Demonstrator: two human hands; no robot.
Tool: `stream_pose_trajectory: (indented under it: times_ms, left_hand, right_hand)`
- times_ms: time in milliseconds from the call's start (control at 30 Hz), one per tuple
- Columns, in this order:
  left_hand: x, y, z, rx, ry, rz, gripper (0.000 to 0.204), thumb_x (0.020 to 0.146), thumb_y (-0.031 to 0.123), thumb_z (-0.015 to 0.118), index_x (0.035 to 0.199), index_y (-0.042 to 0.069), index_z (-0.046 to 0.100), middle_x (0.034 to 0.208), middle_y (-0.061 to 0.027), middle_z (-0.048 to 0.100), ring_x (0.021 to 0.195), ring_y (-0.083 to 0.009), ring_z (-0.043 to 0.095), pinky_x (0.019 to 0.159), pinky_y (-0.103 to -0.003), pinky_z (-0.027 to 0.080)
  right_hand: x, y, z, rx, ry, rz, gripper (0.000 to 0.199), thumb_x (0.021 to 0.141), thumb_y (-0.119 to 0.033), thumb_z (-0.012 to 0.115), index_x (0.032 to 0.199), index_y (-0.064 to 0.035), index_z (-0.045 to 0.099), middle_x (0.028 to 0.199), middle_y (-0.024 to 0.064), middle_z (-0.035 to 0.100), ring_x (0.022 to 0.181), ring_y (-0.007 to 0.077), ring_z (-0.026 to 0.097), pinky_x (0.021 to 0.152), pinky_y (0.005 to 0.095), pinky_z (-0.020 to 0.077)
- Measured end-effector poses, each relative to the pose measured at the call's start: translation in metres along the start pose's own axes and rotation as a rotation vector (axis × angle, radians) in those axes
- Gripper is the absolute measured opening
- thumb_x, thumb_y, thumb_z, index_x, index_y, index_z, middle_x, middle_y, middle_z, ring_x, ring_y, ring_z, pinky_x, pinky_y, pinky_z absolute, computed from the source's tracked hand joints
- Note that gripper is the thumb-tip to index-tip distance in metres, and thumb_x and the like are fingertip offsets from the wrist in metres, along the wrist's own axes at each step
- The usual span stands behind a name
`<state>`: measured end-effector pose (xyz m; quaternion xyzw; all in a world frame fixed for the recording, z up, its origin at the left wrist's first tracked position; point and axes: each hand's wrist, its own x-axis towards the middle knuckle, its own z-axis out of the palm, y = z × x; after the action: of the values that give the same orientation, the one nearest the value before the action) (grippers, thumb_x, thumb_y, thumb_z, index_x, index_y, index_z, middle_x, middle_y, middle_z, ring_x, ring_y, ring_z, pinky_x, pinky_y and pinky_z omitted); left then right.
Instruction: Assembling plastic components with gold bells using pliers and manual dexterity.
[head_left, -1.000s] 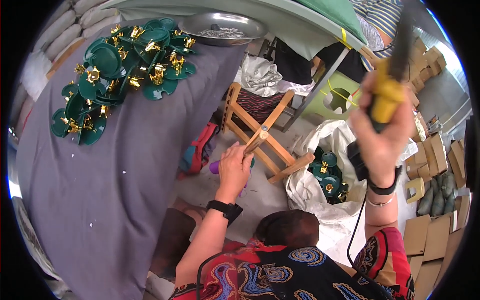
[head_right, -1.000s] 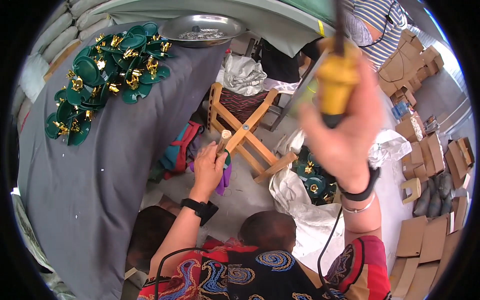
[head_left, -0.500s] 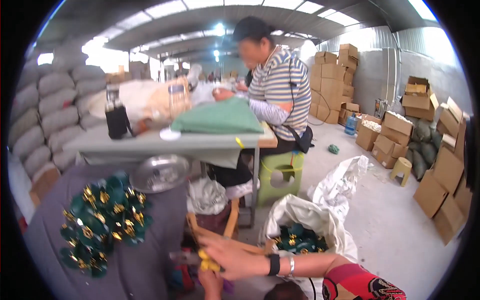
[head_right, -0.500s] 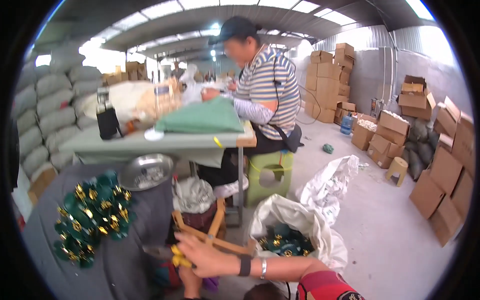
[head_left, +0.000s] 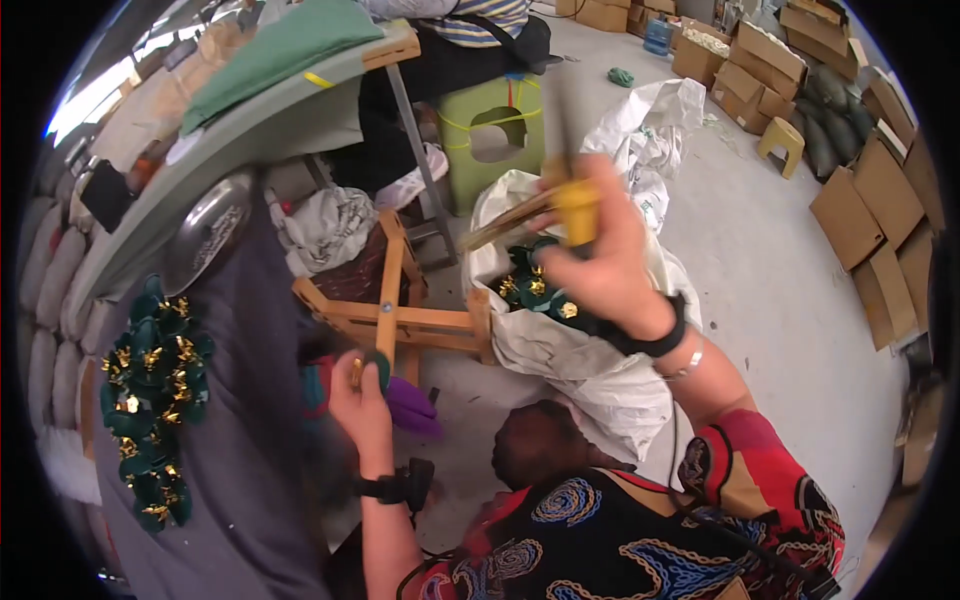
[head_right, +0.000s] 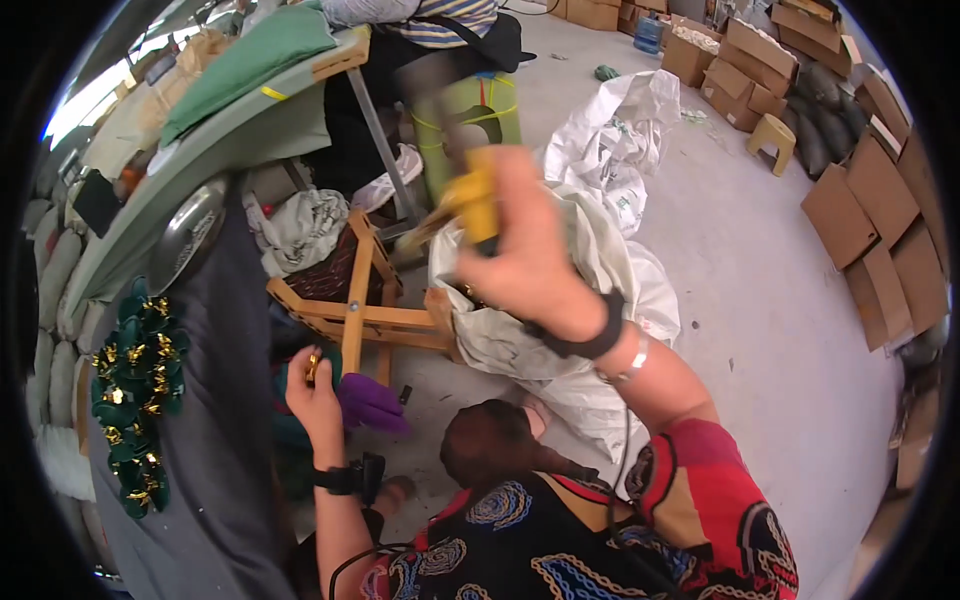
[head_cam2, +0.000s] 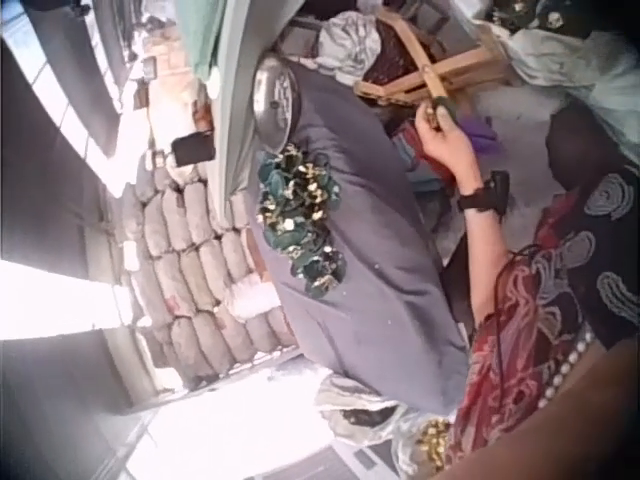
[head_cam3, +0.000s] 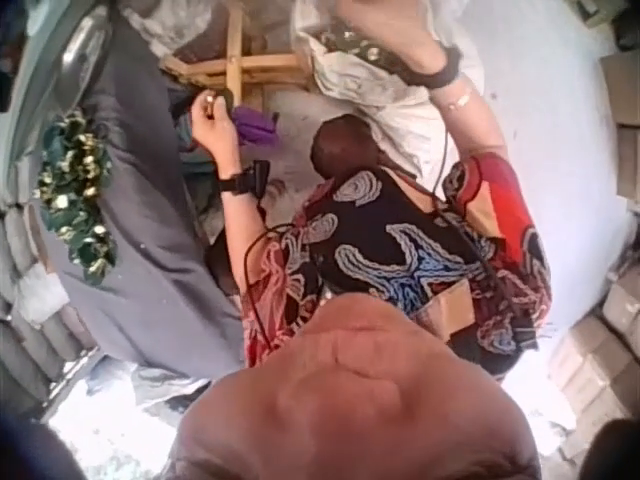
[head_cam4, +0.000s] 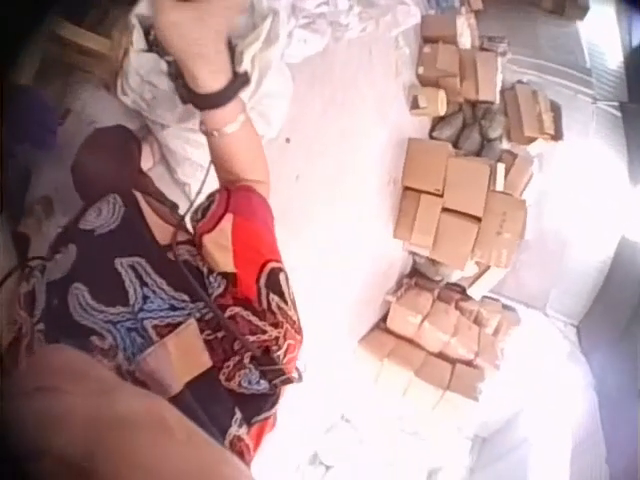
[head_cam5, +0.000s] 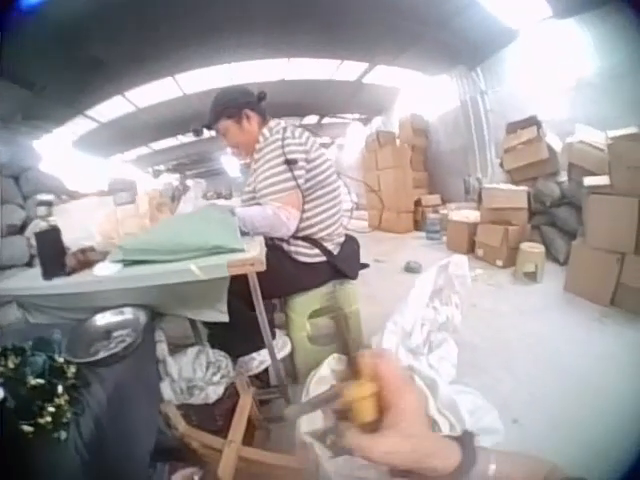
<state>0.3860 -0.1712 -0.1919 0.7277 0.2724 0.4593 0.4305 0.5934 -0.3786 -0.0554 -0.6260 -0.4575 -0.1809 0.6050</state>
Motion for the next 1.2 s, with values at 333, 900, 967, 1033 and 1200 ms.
stream_pose_trajectory:
  times_ms: [333,900,967,1033,1200]
  left_hand:
    - [0.005,0.035,0.174,-0.21,-0.504,0.037,0.057,0.091,0.025,0.064,0.136,-0.001,0.043,0.12,-0.0187,0.06,0.111,-0.0256,0.058,0.095,-0.036,0.044]
    - [-0.019,0.097,-0.097,-0.581,0.155,-0.152,0.044,0.1,0.027,0.048,0.133,-0.002,0.046,0.108,-0.0181,0.064,0.096,-0.0271,0.066,0.081,-0.035,0.053]
    - [-0.034,0.092,-0.108,-0.585,0.035,-0.202,0.043,0.102,0.031,0.046,0.126,-0.004,0.052,0.109,-0.0185,0.064,0.098,-0.0266,0.066,0.082,-0.035,0.053]
    - [-0.043,0.088,-0.114,-0.563,-0.033,-0.192,0.048,0.104,0.037,0.039,0.123,-0.004,0.054,0.106,-0.0177,0.066,0.099,-0.0242,0.066,0.081,-0.034,0.052]
    - [-0.052,0.071,-0.126,-0.793,0.258,-0.322,0.053,0.104,0.042,0.035,0.119,-0.004,0.055,0.102,-0.0176,0.067,0.091,-0.0267,0.068,0.076,-0.032,0.052]
  right_hand:
    - [-0.071,0.01,-0.076,0.039,0.004,0.232,0.049,0.066,0.005,0.058,0.114,-0.002,0.049,0.102,0.0085,0.056,0.082,0.0151,0.061,0.074,0.0289,0.0513]
    - [-0.047,-0.047,0.044,0.597,-0.482,0.26,0.061,0.066,0.001,0.065,0.123,0.0013,0.046,0.114,0.0113,0.054,0.096,0.0182,0.061,0.082,0.0304,0.0533]
    - [-0.038,-0.071,0.08,0.675,-0.55,0.251,0.065,0.065,0.002,0.066,0.126,0.0014,0.044,0.114,0.0115,0.054,0.096,0.0199,0.062,0.082,0.0317,0.055]
    - [-0.038,-0.081,0.111,0.764,-0.67,0.182,0.069,0.066,0.001,0.066,0.13,0.0013,0.04,0.114,0.0115,0.054,0.092,0.019,0.062,0.081,0.0306,0.0547]
    - [-0.025,-0.128,0.149,0.655,-0.743,-0.044,0.065,0.068,-0.001,0.064,0.129,0.0013,0.041,0.116,0.0106,0.049,0.097,0.0162,0.059,0.077,0.0266,0.0527]
